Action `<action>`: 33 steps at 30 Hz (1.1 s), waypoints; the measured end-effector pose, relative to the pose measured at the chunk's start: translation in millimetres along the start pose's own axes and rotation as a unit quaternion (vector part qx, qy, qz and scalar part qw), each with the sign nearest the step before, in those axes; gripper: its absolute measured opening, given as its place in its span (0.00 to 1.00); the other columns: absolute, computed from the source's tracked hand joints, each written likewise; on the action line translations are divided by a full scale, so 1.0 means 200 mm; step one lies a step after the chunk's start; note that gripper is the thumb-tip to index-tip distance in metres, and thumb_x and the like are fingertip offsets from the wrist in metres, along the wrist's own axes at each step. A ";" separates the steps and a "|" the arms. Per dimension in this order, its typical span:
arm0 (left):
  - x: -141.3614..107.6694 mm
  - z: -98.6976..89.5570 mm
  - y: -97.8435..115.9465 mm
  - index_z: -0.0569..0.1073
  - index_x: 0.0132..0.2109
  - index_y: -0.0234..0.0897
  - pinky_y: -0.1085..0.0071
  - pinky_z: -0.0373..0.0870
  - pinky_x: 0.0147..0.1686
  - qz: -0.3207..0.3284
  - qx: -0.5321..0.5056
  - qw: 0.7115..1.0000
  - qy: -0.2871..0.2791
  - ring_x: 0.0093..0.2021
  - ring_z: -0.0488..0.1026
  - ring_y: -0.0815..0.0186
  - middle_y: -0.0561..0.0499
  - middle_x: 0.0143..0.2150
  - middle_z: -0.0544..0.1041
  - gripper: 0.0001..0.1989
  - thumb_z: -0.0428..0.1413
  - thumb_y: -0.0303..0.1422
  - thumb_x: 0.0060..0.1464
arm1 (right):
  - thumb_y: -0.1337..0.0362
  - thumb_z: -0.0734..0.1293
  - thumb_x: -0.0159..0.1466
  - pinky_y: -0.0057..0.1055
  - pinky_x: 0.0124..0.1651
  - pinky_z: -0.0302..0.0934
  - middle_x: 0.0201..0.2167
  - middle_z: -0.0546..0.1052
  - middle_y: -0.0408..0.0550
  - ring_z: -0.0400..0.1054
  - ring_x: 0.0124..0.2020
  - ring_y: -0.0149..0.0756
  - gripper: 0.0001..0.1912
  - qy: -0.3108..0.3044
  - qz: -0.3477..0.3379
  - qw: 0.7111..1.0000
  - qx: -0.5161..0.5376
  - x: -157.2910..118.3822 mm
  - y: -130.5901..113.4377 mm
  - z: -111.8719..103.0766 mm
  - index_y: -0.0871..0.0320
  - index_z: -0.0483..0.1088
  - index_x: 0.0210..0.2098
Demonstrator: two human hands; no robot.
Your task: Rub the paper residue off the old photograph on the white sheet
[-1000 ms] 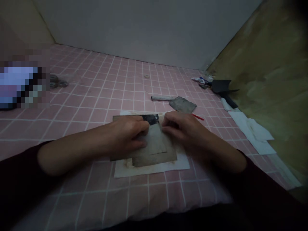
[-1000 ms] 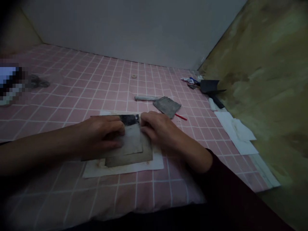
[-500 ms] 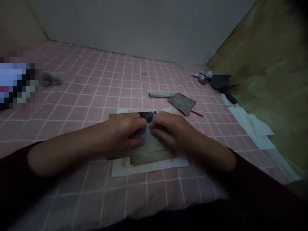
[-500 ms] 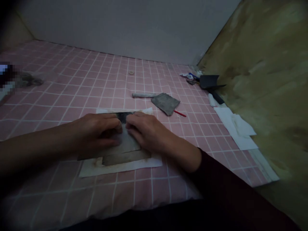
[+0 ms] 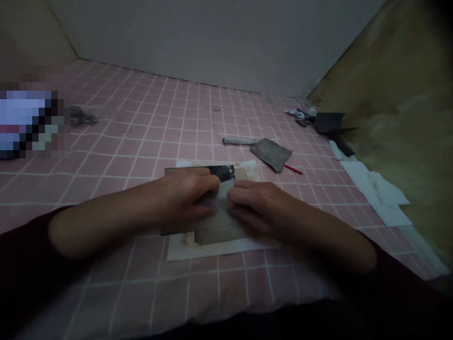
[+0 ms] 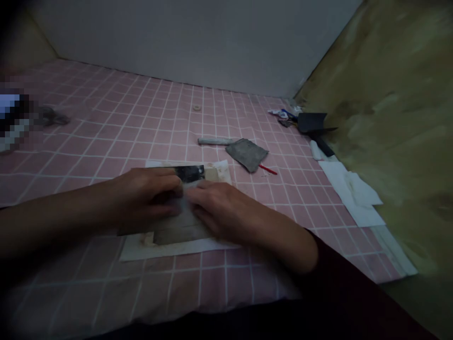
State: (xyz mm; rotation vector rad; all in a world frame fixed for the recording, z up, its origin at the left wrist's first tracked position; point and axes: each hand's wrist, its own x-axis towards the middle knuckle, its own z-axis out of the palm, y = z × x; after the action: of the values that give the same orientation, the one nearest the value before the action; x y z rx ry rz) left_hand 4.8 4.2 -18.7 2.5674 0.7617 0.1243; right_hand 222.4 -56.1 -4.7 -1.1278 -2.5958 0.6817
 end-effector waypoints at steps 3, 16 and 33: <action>0.00 0.00 0.00 0.68 0.36 0.39 0.71 0.58 0.30 0.004 -0.002 1.000 -0.006 0.33 0.68 0.67 0.53 0.37 0.71 0.04 0.55 0.33 0.52 | 0.73 0.60 0.65 0.28 0.33 0.54 0.29 0.65 0.42 0.60 0.29 0.29 0.09 -0.019 0.051 0.998 -0.016 -0.03 -0.01 -0.02 0.57 0.60 0.29; 0.01 0.00 -0.02 0.69 0.36 0.38 0.71 0.58 0.31 0.002 -0.001 1.000 -0.014 0.33 0.67 0.67 0.53 0.37 0.71 0.05 0.55 0.34 0.54 | 0.76 0.59 0.63 0.27 0.30 0.52 0.32 0.65 0.42 0.57 0.27 0.27 0.08 -0.023 0.030 0.999 -0.019 -0.05 -0.07 0.02 0.57 0.59 0.32; 0.00 0.01 -0.02 0.67 0.36 0.39 0.71 0.57 0.30 0.013 -0.009 1.000 0.003 0.33 0.67 0.68 0.54 0.36 0.70 0.05 0.56 0.33 0.52 | 0.72 0.60 0.65 0.27 0.31 0.50 0.27 0.64 0.39 0.57 0.27 0.27 0.10 0.015 0.066 0.998 -0.015 -0.04 -0.05 0.01 0.56 0.56 0.29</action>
State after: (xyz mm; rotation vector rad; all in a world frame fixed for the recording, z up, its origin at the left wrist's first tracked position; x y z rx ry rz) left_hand 3.1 6.8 -22.3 2.5608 0.7256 0.1464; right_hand 221.8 -68.1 -1.4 -1.3172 -2.5323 0.6478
